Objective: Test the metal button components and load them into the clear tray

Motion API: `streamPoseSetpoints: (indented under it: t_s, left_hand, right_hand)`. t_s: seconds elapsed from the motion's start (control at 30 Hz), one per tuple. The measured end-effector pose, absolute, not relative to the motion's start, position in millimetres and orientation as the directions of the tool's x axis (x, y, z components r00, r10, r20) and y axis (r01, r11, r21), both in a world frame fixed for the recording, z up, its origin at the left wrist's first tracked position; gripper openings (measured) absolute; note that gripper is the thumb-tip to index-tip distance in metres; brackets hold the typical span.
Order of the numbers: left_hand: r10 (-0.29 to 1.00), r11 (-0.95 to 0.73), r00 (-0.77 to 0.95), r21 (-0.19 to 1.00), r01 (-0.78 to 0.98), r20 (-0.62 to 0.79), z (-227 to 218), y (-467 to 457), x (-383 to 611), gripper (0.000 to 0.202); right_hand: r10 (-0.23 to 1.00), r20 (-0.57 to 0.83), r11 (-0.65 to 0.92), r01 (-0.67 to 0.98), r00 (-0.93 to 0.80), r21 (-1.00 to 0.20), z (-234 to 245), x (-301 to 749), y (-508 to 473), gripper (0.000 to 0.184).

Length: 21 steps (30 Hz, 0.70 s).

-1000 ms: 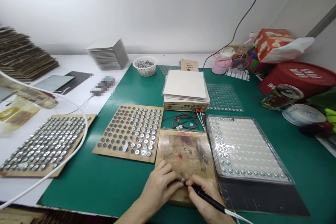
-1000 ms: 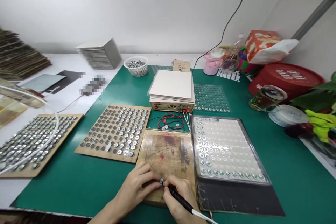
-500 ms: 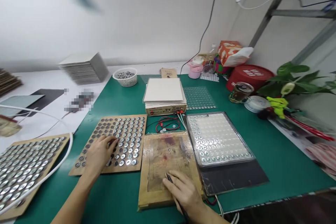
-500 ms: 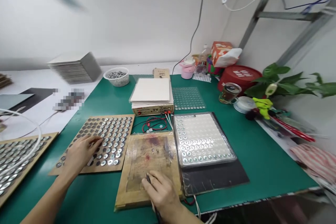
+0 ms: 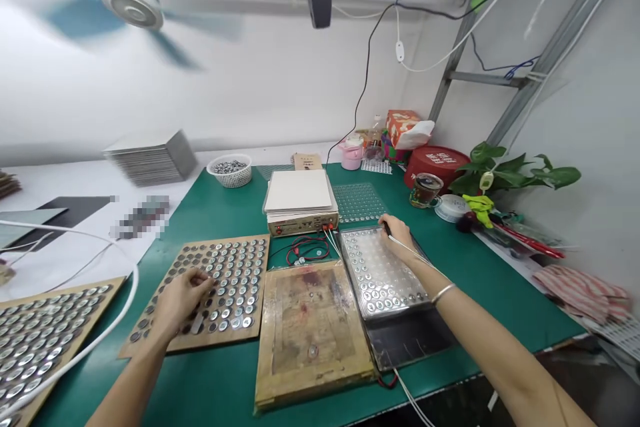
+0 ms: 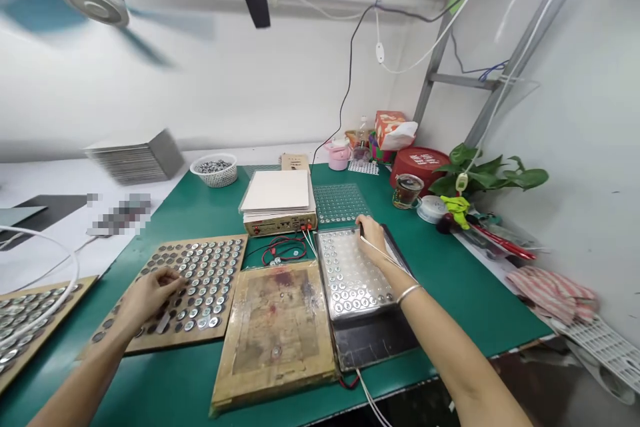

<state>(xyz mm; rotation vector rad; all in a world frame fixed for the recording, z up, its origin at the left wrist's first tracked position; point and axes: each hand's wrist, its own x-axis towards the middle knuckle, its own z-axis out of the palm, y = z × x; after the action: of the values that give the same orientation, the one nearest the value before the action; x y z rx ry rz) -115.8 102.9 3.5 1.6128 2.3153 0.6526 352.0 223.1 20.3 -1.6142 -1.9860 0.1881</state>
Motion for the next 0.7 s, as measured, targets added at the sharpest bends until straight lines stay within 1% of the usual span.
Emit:
streamPoseSetpoints:
  t_s: [0.07, 0.13, 0.2, 0.27, 0.33, 0.4, 0.5, 0.57, 0.7]
  left_hand:
    - [0.931, 0.267, -0.356, 0.520, 0.811, 0.077, 7.4, 91.6, -100.6, 0.025]
    - [0.955, 0.189, -0.289, 0.612, 0.768, 0.068, 8.2, 73.3, -74.2, 0.026]
    - [0.987, 0.078, -0.154, 0.727, 0.683, 0.038, 4.7, 51.7, -39.3, 0.025]
    - [1.000, -0.007, -0.002, 0.785, 0.620, 0.011, -2.6, 31.3, -2.7, 0.019]
    - [0.994, -0.081, 0.105, 0.762, 0.643, 0.017, -12.0, 15.7, 27.5, 0.011]
    - [0.987, -0.154, 0.146, 0.710, 0.688, 0.072, -21.0, 6.4, 46.5, 0.010]
    - [0.973, -0.226, 0.140, 0.647, 0.728, 0.183, -30.3, 2.1, 55.7, 0.014]
    - [0.963, -0.253, 0.133, 0.622, 0.741, 0.233, -33.2, 2.4, 55.4, 0.015]
    - [0.956, -0.264, 0.124, 0.602, 0.753, 0.264, -35.0, 3.8, 55.0, 0.017]
  right_hand:
    - [0.948, 0.298, 0.232, 0.879, -0.109, -0.417, 12.1, 356.7, 235.4, 0.015]
    - [0.961, 0.257, 0.201, 0.895, -0.101, -0.399, 3.9, 358.6, 240.0, 0.021]
    - [0.974, 0.216, 0.155, 0.908, -0.073, -0.390, -1.2, 360.9, 243.3, 0.023]
    - [0.984, 0.177, 0.097, 0.917, -0.030, -0.388, -2.8, 364.1, 247.9, 0.024]
    - [0.990, 0.143, 0.045, 0.919, 0.013, -0.391, -1.6, 367.2, 252.8, 0.024]
    - [0.991, 0.125, 0.018, 0.917, 0.035, -0.399, 0.8, 368.6, 255.7, 0.025]
    - [0.992, 0.124, 0.036, 0.907, 0.018, -0.420, 3.6, 366.1, 254.0, 0.026]
    - [0.992, 0.125, 0.066, 0.897, -0.012, -0.437, 3.6, 361.8, 249.4, 0.026]
    - [0.989, 0.136, 0.108, 0.877, -0.049, -0.469, 1.4, 352.6, 240.3, 0.027]
